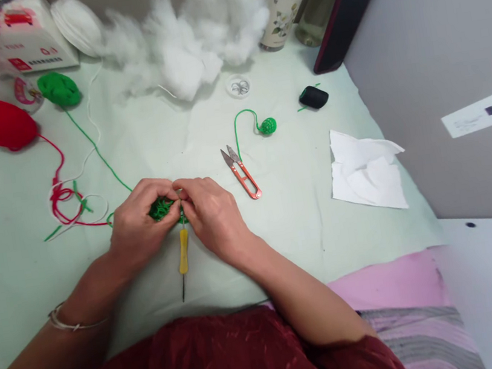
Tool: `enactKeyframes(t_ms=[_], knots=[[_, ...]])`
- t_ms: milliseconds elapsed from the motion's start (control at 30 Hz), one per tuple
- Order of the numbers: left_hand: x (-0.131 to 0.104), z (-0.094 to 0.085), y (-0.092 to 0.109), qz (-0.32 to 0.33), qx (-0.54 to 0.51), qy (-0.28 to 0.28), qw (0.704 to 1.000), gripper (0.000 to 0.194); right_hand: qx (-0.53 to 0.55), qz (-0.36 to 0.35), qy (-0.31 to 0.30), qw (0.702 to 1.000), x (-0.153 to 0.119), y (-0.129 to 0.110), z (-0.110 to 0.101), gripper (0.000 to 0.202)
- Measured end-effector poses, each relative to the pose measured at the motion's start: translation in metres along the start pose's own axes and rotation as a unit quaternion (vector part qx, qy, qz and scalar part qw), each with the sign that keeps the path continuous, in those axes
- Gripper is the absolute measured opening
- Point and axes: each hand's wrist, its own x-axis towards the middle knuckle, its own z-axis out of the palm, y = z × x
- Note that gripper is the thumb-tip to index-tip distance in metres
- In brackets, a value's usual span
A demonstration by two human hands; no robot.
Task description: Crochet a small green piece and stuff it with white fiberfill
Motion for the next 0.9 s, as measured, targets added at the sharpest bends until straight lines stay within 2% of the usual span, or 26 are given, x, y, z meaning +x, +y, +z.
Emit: enactKeyframes(t_ms=[100,167,267,333,633,900], knots=[[0.003,-0.004,0.0,-0.062,-0.086,-0.023,0.994,0.006,-0.012,-0.029,0.002,1.0,0.001,0.0,-0.001,0.031],[0.005,-0.008,0.0,-0.103,-0.132,-0.049,0.985,0.004,-0.034,-0.048,0.01,0.998,0.002,0.001,-0.002,0.024],[0.008,-0.014,-0.002,-0.148,-0.177,-0.081,0.97,0.006,-0.061,-0.048,0.027,0.997,0.003,0.002,-0.003,0.012],[0.009,-0.016,-0.003,-0.165,-0.194,-0.099,0.962,0.01,-0.065,-0.041,0.034,0.996,0.003,0.002,-0.003,0.013],[0.009,-0.02,-0.008,-0.179,-0.225,-0.109,0.952,0.014,0.035,0.028,0.018,0.999,0.003,-0.002,-0.006,0.009],[0.009,-0.02,-0.008,-0.176,-0.22,-0.111,0.953,0.015,0.054,0.007,0.015,0.998,0.004,-0.004,-0.005,0.008]])
